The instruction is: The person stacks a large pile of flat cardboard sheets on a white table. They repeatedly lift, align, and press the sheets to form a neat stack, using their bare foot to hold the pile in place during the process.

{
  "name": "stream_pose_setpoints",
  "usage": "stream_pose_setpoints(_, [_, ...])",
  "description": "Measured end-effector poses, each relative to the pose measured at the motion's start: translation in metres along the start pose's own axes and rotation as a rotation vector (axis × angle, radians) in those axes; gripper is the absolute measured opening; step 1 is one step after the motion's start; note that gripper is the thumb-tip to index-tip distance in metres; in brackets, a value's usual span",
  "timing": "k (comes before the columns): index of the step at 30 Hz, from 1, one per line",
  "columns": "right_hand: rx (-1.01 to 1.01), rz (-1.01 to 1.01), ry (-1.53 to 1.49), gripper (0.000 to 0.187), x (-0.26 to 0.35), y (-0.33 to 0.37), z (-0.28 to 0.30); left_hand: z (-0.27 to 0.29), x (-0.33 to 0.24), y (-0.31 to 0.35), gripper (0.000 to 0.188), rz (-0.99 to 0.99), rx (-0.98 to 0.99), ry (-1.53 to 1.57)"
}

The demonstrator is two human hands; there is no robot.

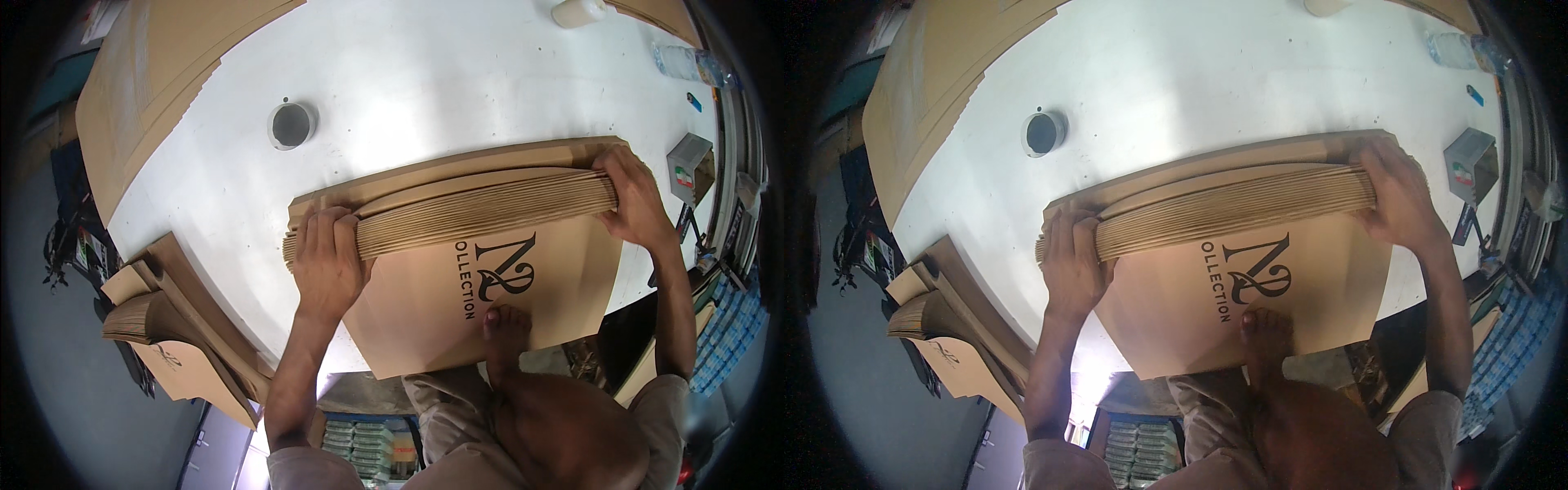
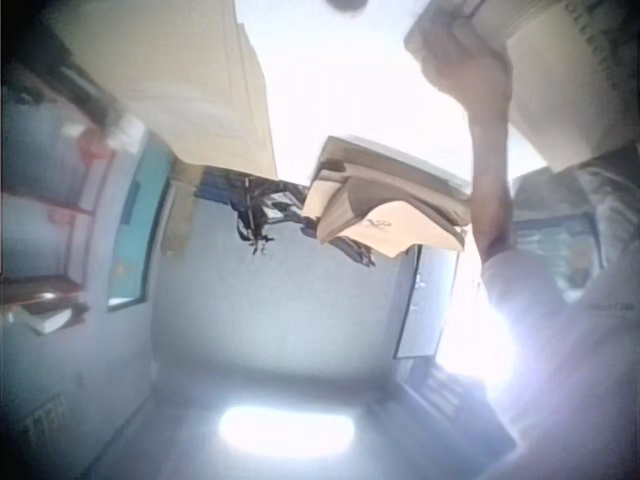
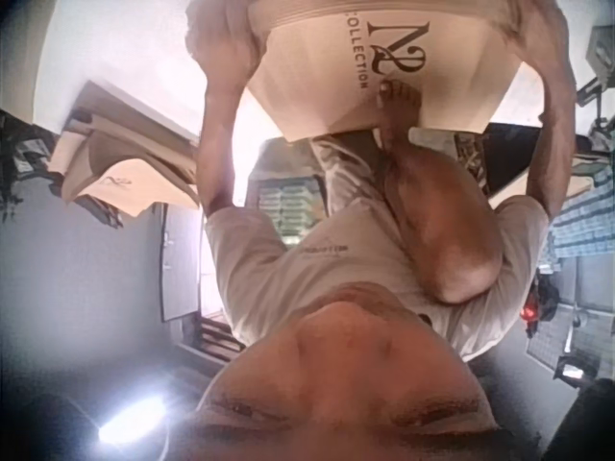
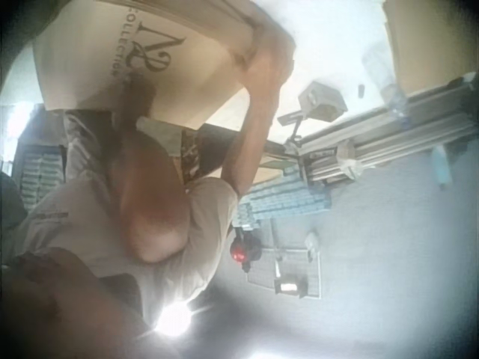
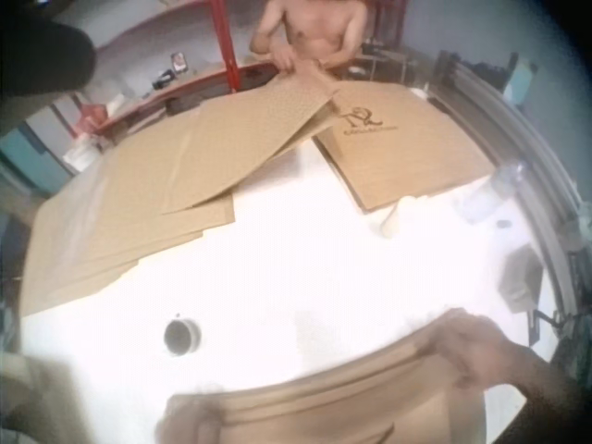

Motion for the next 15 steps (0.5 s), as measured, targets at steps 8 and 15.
stream_pose_setpoints(8, [-0.003, 0.018, 0.029, 0.085, -0.004, 0.010, -0.004, 0.010, -0.003, -0.017, 0.054, -0.046, 0.015, -0.134])
stream_pose_setpoints(15, [-0.013, -0.015, -0.044, 0.077, -0.004, -0.003, -0.012, -0.005, -0.007, 0.005, 0.057, 0.126, 0.048, 0.036])
Point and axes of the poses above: each hand's wrist, its own y-axis away from the middle knuckle, its own z-axis out of the back of the hand, x = y × z, the point moved 3 cm from there along -y, towards the middle knuckle, and after that the axes turned 15 degrees about -z, right-handed, at the moved point
